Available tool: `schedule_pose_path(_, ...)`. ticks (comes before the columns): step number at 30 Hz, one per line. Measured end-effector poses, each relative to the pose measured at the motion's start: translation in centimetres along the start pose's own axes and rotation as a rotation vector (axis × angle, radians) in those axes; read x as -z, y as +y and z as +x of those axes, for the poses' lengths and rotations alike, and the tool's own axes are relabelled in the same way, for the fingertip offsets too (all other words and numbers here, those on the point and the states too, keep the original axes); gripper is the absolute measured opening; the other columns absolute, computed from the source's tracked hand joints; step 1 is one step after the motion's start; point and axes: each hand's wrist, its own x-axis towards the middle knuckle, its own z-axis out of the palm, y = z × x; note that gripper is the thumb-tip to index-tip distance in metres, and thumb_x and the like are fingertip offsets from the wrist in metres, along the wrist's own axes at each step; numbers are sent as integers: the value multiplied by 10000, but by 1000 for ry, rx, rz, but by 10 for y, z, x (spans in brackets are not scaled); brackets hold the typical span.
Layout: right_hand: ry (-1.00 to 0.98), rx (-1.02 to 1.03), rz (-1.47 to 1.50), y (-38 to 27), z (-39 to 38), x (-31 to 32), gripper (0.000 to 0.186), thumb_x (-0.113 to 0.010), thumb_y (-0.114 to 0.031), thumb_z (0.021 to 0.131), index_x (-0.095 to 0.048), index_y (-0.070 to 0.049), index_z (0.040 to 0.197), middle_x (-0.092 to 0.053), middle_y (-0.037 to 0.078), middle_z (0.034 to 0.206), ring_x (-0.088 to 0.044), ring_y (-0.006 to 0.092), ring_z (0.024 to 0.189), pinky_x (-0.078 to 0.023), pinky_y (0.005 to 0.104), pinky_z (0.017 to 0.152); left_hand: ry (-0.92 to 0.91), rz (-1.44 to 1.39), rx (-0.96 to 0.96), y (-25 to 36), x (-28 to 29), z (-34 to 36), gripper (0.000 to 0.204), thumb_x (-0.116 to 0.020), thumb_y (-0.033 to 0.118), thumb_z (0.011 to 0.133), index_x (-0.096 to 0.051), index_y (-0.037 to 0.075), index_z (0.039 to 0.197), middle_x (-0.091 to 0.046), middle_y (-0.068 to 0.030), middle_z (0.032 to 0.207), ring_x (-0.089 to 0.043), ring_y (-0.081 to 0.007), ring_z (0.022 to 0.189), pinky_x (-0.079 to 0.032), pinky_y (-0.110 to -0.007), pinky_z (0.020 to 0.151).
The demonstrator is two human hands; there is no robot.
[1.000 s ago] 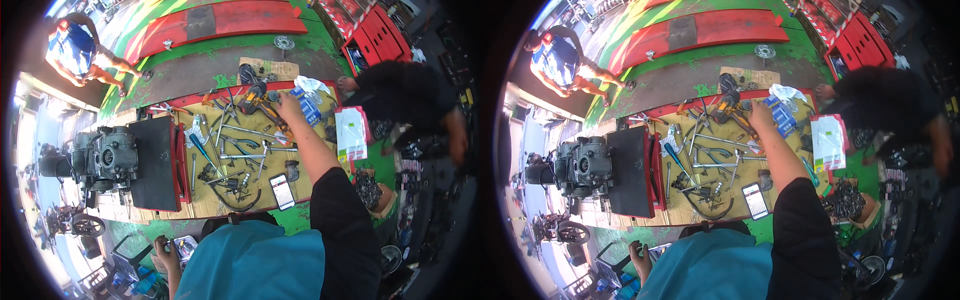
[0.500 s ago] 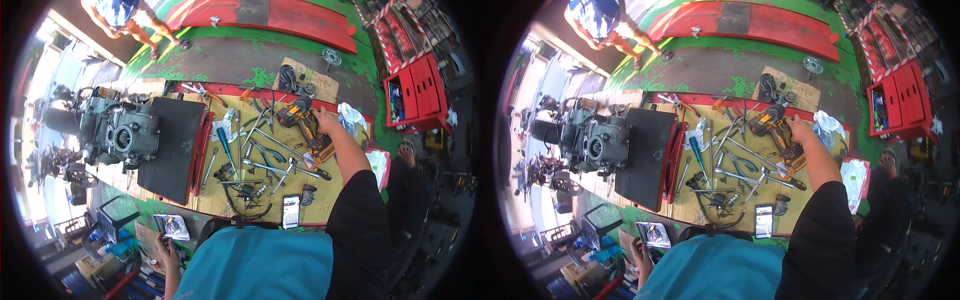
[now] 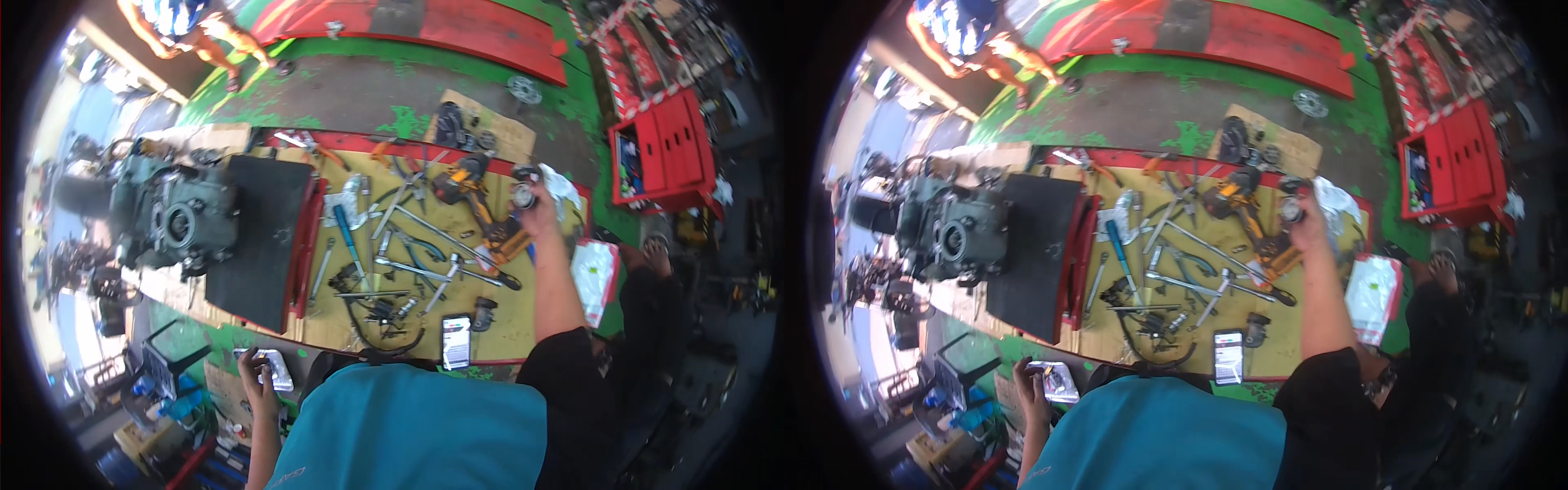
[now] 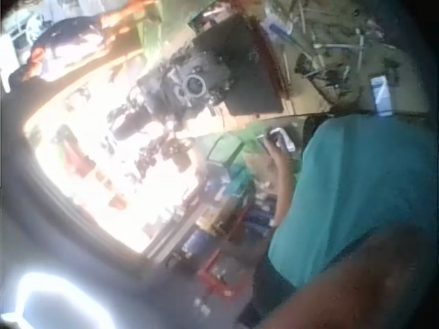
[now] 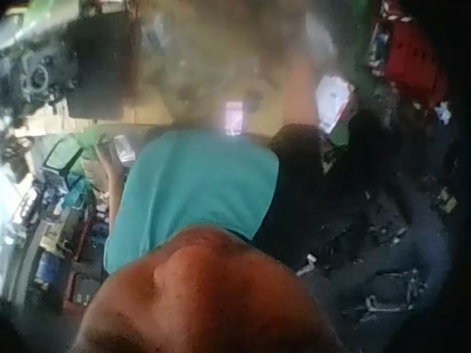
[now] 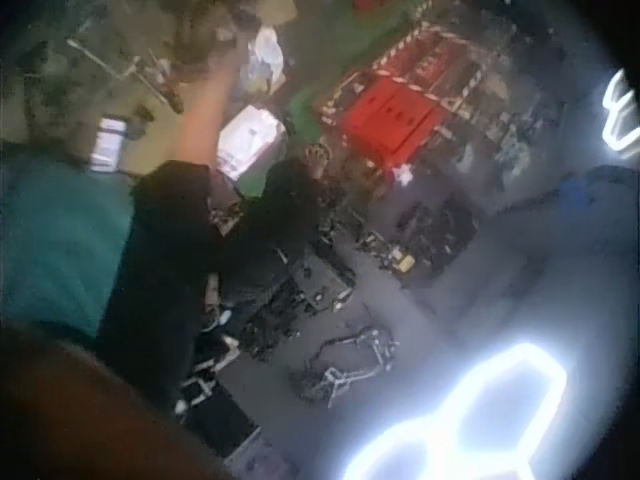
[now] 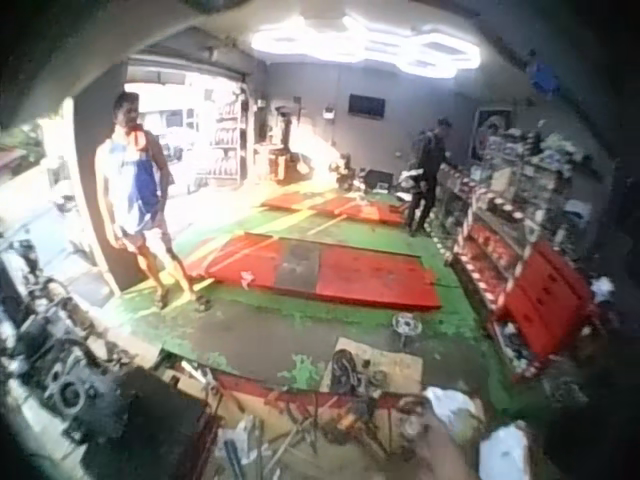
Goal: The person applies sealant to a circular engine part and then installs it onto the motorcycle engine. They use a tube of sealant and a cloth to clean the part before fitting it into place on the engine block.
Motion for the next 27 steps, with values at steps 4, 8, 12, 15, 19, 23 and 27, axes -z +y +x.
schedule_pose_path(4,-548,-192,586,7,-72,-78,751,-723,-351,737,-465,-175,1419,-535,116,1281,-471,212,786,-437,325,502,-119,-87,-73,35,-32,26,457,-539,157,986,-431,7,1404,-517,-122,1316,-570,-202,1078,-466,-351,942)
schedule_pose_path(8,-728,-348,881,85,-95,-123,672,-641,-515,882,-466,-191,1445,-563,107,1214,-462,172,755,-390,284,499,-311,-270,-121,84,-75,62,471,-481,76,990,-386,13,1447,-499,-128,1378,-523,-210,1200,-409,-363,1049)
schedule_pose_path(12,-453,-575,687,156,-121,-148,488,-571,-466,952,-540,-183,1348,-595,100,1133,-488,170,723,-373,276,509,-604,-213,-193,105,-152,115,503,-568,144,999,-394,25,1456,-506,-171,1377,-535,-279,1264,-449,-397,1036)
schedule_pose_path(15,-208,-587,605,189,-147,-132,393,-511,-418,981,-587,-146,1254,-603,125,1144,-498,186,742,-391,293,510,-575,-33,-213,95,-181,133,542,-631,176,974,-415,35,1450,-549,-200,1336,-574,-319,1231,-486,-421,989)
schedule_pose_path(19,-78,-595,398,186,-168,-123,310,-533,-198,846,-567,-135,1148,-626,120,1128,-615,267,918,-497,414,646,-436,90,-195,66,-182,134,533,-671,166,943,-465,27,1415,-579,-219,1298,-591,-334,1217,-505,-414,955)
schedule_pose_path(23,-232,-462,411,171,-170,-135,458,-531,-149,744,-549,-103,1199,-600,154,1252,-561,340,1213,-480,448,946,-586,-81,-99,80,-162,111,522,-689,103,925,-483,21,1398,-598,-150,1272,-636,-216,1115,-520,-355,917)
schedule_pose_path(27,-450,-381,410,139,-180,-183,549,-537,-145,706,-537,-65,1249,-530,175,1388,-499,359,1303,-440,452,1048,-793,-467,-37,134,-136,75,567,-708,8,893,-470,26,1408,-599,-104,1251,-644,-162,1052,-541,-326,901)
